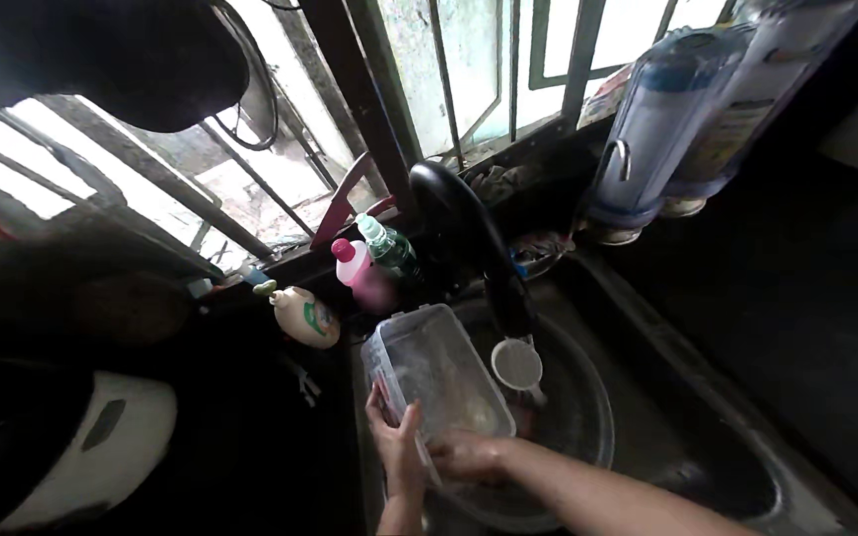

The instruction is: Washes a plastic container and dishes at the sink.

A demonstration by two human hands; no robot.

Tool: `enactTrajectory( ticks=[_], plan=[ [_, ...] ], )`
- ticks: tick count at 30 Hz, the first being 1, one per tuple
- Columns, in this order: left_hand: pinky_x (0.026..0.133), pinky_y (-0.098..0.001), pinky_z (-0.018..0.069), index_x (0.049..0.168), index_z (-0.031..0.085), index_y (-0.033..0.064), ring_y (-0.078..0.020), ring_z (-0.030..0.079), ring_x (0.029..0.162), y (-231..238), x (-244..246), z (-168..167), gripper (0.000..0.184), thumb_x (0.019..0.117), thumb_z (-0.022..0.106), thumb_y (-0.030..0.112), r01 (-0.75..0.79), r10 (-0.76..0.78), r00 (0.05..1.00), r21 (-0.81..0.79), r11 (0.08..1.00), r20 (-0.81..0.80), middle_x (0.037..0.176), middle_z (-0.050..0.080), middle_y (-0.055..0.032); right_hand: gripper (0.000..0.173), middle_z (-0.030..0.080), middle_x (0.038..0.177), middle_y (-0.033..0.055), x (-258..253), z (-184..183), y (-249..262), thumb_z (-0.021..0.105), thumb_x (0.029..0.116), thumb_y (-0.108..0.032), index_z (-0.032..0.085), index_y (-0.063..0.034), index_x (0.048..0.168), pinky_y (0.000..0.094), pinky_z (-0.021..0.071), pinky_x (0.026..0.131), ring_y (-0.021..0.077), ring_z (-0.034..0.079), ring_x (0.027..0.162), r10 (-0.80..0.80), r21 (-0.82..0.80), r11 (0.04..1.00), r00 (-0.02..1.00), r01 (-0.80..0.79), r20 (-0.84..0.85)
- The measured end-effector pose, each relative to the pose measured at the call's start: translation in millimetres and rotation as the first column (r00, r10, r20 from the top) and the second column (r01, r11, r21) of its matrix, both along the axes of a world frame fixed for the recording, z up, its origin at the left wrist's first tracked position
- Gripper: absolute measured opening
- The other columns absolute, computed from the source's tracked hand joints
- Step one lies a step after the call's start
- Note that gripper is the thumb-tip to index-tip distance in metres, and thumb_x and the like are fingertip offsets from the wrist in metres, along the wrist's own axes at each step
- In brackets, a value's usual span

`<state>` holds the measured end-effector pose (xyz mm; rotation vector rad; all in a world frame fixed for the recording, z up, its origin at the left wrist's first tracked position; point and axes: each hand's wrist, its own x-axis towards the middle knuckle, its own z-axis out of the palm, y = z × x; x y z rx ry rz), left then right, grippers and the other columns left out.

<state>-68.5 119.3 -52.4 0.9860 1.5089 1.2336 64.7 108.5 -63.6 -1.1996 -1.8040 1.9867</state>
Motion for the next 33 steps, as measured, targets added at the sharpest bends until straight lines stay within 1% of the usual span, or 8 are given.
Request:
enactTrajectory(
  ticks=[5,10,13,18,22,26,29,33],
  plan=[
    [0.09,-0.0342,0.0537,0.154,0.036,0.0013,-0.0205,0.061,0.112,8,-8,14,0.093,0.0719,0.076,0.023,0.074,-0.073,0.997,0.032,0.997,-0.037,0.137,0.055,-0.022,0.044,0.068,0.115,0.0264,33,-28,1,0.044,0.1076,-0.034,0.069,-0.0008,0.122,0.0666,0.0489,0.092,0.0431,0.066,0.107,0.055,0.129,0.988,0.966,-0.09,0.254],
    [0.095,-0.0393,0.0526,0.152,0.037,0.0005,-0.0262,0.059,0.119,10,-2,12,0.088,0.0749,0.076,0.019,0.101,-0.102,0.994,-0.024,0.995,-0.027,0.143,0.051,-0.0242,0.04,0.062,0.134,0.0253,17,-7,-16,0.051,0.1071,-0.024,0.062,0.0027,0.135,0.0579,0.0406,0.111,0.038,0.058,0.127,0.04,0.21,0.977,0.997,-0.024,-0.073],
    [0.095,-0.0402,0.0519,0.153,0.034,0.0007,-0.0268,0.057,0.121,17,-18,18,0.09,0.0754,0.075,0.02,0.174,-0.175,0.985,-0.075,0.982,-0.005,0.144,0.049,-0.0245,0.051,0.056,0.144,0.0246,48,-20,-20,0.06,0.1034,-0.033,0.056,-0.0005,0.143,0.06,0.0407,0.112,0.0402,0.055,0.132,0.135,0.233,0.962,0.99,-0.143,0.048],
    [0.102,-0.0471,0.0499,0.154,0.035,0.0043,-0.0312,0.054,0.128,32,-37,18,0.082,0.0851,0.075,0.024,0.331,-0.361,0.931,-0.301,0.894,-0.049,0.147,0.049,-0.0236,0.051,0.063,0.126,0.0294,51,-6,-46,0.076,0.0856,-0.002,0.058,0.0055,0.133,0.062,0.0473,0.102,0.0468,0.061,0.119,0.218,0.463,0.835,0.951,-0.299,0.221],
    [0.11,-0.0452,0.046,0.159,0.031,0.0075,-0.0266,0.049,0.138,36,-70,29,0.074,0.0998,0.051,0.048,0.462,-0.496,0.868,-0.308,0.832,-0.036,0.158,0.041,-0.0172,0.035,0.068,0.114,0.0259,36,2,-59,0.073,0.0895,-0.006,0.063,0.0055,0.121,0.0573,0.0537,0.095,0.0407,0.068,0.108,0.024,0.638,0.767,0.997,-0.066,0.074],
    [0.104,-0.0491,0.0499,0.162,0.014,0.0056,-0.0327,0.052,0.133,-3,-48,32,0.099,0.0899,0.068,0.047,0.163,-0.174,0.974,-0.09,0.983,-0.143,0.152,0.043,-0.0268,0.039,0.066,0.122,0.0285,7,21,-47,0.069,0.0924,-0.009,0.062,0.0082,0.127,0.0541,0.0501,0.103,0.0403,0.065,0.115,-0.215,0.49,0.833,0.966,0.258,-0.144],
    [0.114,-0.0595,0.0367,0.164,0.003,0.0083,-0.0435,0.032,0.148,-32,-21,22,0.124,0.0757,0.081,0.044,0.075,-0.097,0.963,-0.096,0.993,-0.251,0.164,0.019,-0.0301,0.062,0.061,0.132,0.026,-17,18,-35,0.075,0.0854,-0.011,0.051,0.0102,0.138,0.0422,0.0464,0.109,0.0292,0.06,0.123,-0.372,0.223,0.857,0.857,0.465,-0.357],
    [0.115,-0.0572,0.0358,0.161,0.021,0.0036,-0.0428,0.033,0.146,-19,-28,1,0.113,0.0722,0.081,0.04,0.064,-0.08,0.954,-0.066,0.996,-0.288,0.16,0.028,-0.0304,0.063,0.055,0.142,0.0282,-13,-3,-45,0.077,0.0859,-0.006,0.05,0.0086,0.142,0.0487,0.0384,0.117,0.036,0.052,0.135,-0.111,0.267,0.948,0.965,0.174,-0.236]
  ],
)
